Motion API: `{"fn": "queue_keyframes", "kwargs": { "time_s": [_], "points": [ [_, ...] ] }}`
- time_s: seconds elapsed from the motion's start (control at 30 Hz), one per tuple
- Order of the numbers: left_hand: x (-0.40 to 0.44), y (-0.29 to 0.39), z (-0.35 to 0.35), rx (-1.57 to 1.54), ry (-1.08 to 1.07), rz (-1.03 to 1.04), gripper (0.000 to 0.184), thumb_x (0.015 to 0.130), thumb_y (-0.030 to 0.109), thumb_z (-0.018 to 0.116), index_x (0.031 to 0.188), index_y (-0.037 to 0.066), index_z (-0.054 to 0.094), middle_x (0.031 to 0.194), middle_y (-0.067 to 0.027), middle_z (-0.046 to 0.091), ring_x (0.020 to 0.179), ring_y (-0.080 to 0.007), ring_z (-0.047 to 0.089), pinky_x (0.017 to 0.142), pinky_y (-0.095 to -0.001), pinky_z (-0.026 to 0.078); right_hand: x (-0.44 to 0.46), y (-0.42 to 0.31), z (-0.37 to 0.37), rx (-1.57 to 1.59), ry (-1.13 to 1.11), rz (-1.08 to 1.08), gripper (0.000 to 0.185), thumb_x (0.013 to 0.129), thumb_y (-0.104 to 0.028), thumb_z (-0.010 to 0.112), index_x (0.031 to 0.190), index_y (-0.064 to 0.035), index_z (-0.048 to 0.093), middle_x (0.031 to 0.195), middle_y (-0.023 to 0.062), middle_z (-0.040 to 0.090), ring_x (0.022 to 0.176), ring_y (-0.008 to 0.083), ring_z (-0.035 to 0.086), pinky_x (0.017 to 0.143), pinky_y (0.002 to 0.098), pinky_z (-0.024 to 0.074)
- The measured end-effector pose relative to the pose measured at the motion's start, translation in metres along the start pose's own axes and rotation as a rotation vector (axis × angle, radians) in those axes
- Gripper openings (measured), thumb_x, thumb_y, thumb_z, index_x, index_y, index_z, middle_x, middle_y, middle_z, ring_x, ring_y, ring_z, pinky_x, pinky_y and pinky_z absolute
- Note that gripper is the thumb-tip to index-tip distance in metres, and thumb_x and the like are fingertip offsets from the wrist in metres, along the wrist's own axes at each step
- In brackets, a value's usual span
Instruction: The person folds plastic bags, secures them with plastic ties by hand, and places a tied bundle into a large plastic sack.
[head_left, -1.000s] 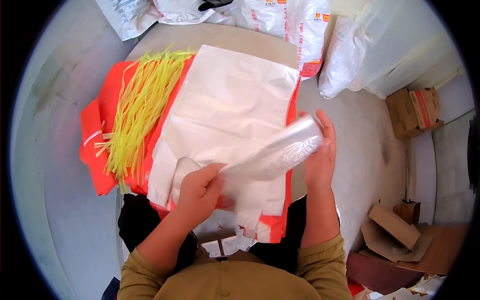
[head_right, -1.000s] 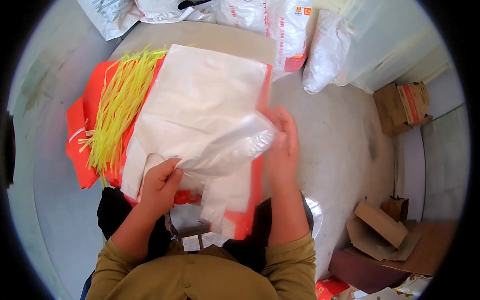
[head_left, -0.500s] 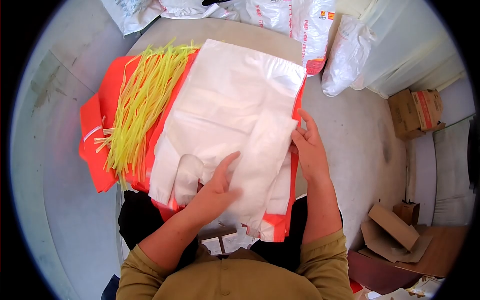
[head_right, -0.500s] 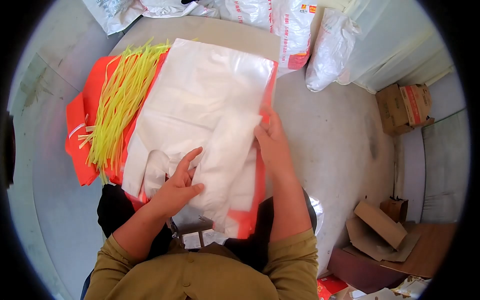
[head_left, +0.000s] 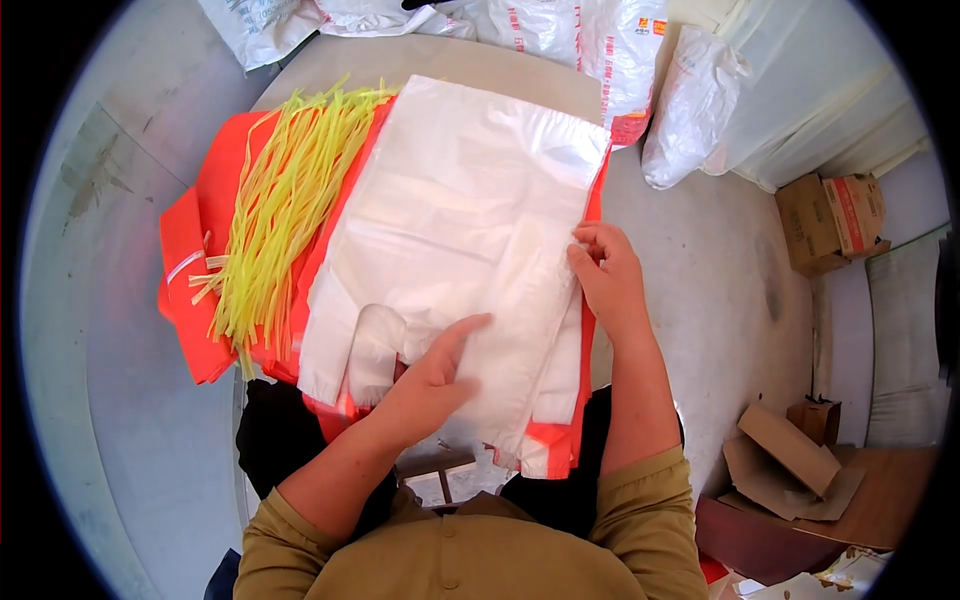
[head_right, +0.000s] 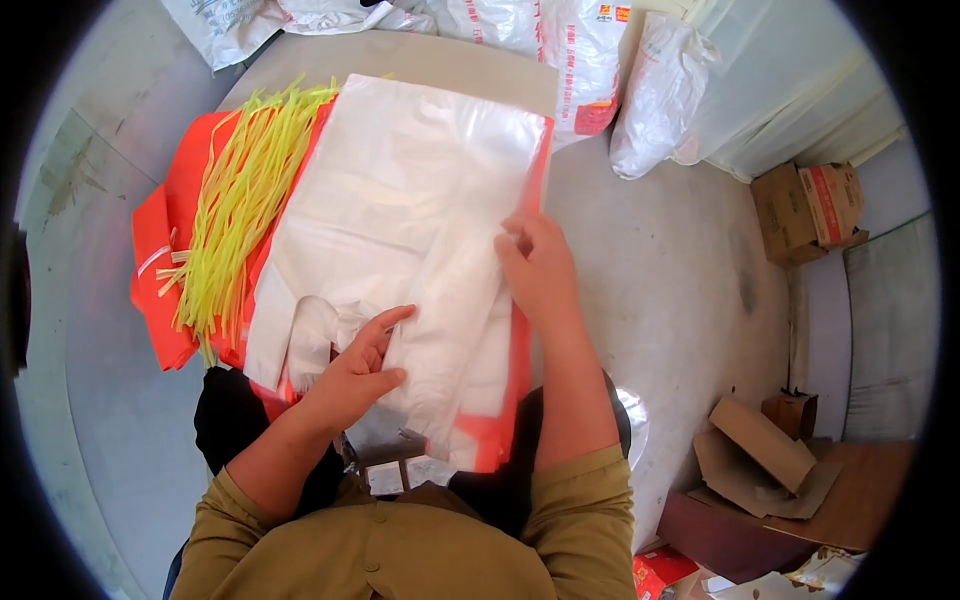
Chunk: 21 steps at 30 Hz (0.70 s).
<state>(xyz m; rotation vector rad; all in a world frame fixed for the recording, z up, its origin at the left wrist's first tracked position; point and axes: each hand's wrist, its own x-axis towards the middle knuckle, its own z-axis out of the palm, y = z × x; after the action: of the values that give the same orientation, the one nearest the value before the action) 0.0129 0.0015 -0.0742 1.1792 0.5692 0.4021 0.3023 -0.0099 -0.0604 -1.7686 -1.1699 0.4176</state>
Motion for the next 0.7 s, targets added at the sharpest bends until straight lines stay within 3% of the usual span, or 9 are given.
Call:
{"fn": "queue_keyframes", "kwargs": {
  "time_s": [0.1, 0.2, 0.27, 0.4, 0.47, 0.7],
  "points": [
    [0.0, -0.005, -0.002, -0.013, -0.003, 0.022, 0.077, 0.095, -0.01, 0.055, 0.164, 0.01, 0.029, 0.148, -0.0111, 0.054, 0.133, -0.0161, 0.054, 0.112, -0.0311, 0.042, 0.005, 0.004, 0.002, 0.001, 0.0, 0.008, 0.019, 0.093, -0.016, 0.071, 0.107, -0.0026, 0.07, 0.109, 0.0121, 0.066, 0.089, 0.0247, 0.064, 0.084, 0.0355, 0.0527],
    [-0.007, 0.005, 0.003, -0.192, 0.01, -0.038, 0.077, 0.093, -0.011, 0.054, 0.164, 0.008, 0.03, 0.165, -0.0112, 0.036, 0.154, -0.0197, 0.031, 0.125, -0.0336, 0.024, 0.007, 0.008, 0.003, -0.054, 0.006, -0.006, 0.018, 0.093, -0.015, 0.07, 0.106, -0.0028, 0.07, 0.102, 0.0127, 0.067, 0.088, 0.0261, 0.064, 0.082, 0.0363, 0.0521],
    [-0.012, 0.008, 0.001, -0.208, 0.006, -0.046, 0.075, 0.095, -0.009, 0.055, 0.164, 0.007, 0.03, 0.162, -0.0108, 0.04, 0.146, -0.0187, 0.041, 0.119, -0.0331, 0.035, 0.008, 0.005, 0.002, -0.068, 0.018, -0.015, 0.018, 0.094, -0.015, 0.069, 0.107, -0.0029, 0.07, 0.099, 0.0133, 0.067, 0.088, 0.027, 0.064, 0.082, 0.0366, 0.0516],
    [-0.02, 0.007, 0.002, -0.226, 0.036, -0.026, 0.069, 0.095, -0.01, 0.055, 0.159, 0.006, 0.035, 0.15, -0.0098, 0.05, 0.126, -0.0162, 0.059, 0.099, -0.0311, 0.052, 0.012, 0.009, -0.001, -0.008, 0.09, 0.057, 0.017, 0.096, -0.015, 0.069, 0.108, -0.0018, 0.07, 0.094, 0.0067, 0.066, 0.083, 0.0177, 0.06, 0.077, 0.0315, 0.0506],
    [-0.026, 0.004, 0.001, -0.069, 0.053, -0.014, 0.063, 0.095, -0.011, 0.052, 0.154, 0.006, 0.038, 0.146, -0.0121, 0.053, 0.128, -0.0188, 0.058, 0.102, -0.0353, 0.053, 0.013, 0.004, -0.005, 0.018, 0.092, 0.135, 0.019, 0.1, -0.016, 0.068, 0.112, -0.0009, 0.069, 0.094, -0.0016, 0.065, 0.083, 0.008, 0.055, 0.076, 0.0252, 0.0486],
    [-0.028, -0.002, 0.002, 0.112, 0.095, 0.04, 0.054, 0.092, -0.019, 0.045, 0.142, 0.004, 0.046, 0.142, -0.0114, 0.054, 0.129, -0.019, 0.059, 0.103, -0.0356, 0.054, 0.012, -0.003, -0.004, 0.078, 0.108, 0.151, 0.016, 0.099, -0.014, 0.069, 0.109, -0.0019, 0.07, 0.088, 0.0008, 0.063, 0.075, 0.0099, 0.055, 0.068, 0.0278, 0.0499]
  ]
}}
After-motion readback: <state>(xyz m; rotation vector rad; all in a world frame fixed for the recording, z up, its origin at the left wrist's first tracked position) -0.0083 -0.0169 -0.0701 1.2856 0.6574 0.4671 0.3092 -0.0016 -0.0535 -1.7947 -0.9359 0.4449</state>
